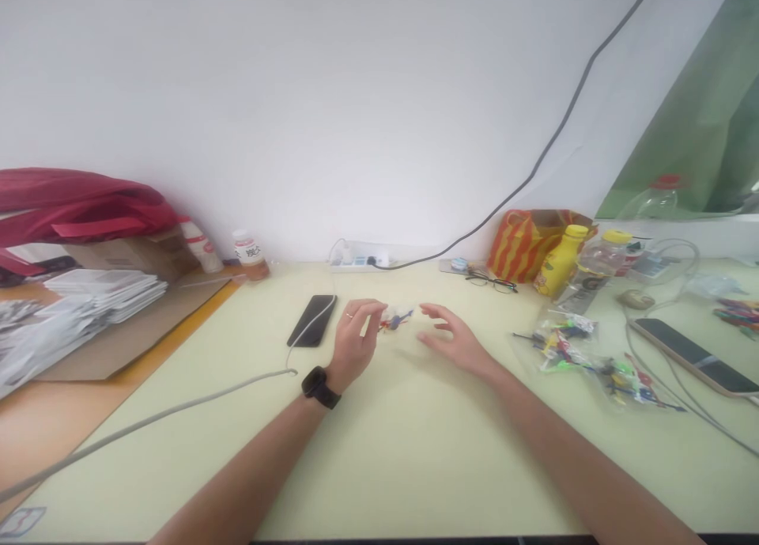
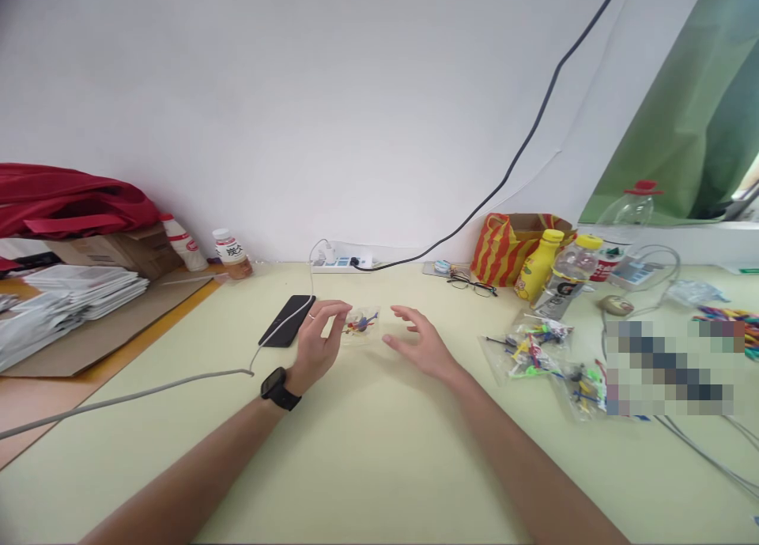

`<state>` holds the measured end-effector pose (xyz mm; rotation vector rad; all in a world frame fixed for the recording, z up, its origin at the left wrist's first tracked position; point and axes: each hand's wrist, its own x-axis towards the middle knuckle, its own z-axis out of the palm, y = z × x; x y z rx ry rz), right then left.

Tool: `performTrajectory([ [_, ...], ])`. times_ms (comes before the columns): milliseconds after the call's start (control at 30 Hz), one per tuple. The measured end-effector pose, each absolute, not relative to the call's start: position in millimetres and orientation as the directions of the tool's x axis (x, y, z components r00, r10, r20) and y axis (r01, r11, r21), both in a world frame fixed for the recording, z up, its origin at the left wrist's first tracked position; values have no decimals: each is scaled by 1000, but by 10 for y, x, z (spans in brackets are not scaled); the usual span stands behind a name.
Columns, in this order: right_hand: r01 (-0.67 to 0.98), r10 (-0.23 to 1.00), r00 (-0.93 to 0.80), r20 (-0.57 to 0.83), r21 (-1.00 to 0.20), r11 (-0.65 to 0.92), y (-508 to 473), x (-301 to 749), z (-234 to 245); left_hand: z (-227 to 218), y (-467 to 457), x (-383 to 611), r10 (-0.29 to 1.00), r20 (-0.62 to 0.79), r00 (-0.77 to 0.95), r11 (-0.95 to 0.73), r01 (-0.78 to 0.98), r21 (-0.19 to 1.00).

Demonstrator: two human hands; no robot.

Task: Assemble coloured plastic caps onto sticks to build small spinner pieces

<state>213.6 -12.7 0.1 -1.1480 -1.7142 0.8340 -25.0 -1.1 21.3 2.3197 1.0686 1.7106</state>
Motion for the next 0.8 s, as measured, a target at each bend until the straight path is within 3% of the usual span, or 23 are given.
performTrajectory([
  [167, 342, 900, -266, 345, -839, 423, -236, 1963, 45, 194, 7, -202, 612, 784, -102, -692, 412, 593],
  [333, 266, 910, -282, 305, -886, 380, -203, 1895, 27, 296, -27, -120, 672, 732, -110, -694, 252, 675],
  [500, 163, 944, -119, 307, -932, 324, -122, 1939, 47, 320, -52, -125, 722, 692, 21, -673, 256, 694],
  [667, -60, 970, 76, 232, -970, 236, -11, 2107, 67, 65, 70, -208, 893, 405, 196, -450, 338, 827],
  [733, -120, 976, 124, 181, -973, 196, 28, 2182, 63, -30, 101, -220, 905, 291, 312, -402, 398, 824],
  [800, -152, 976, 161, 145, -974, 170, 62, 2250, 56, -79, 97, -212, 884, 271, 380, -436, 466, 770],
])
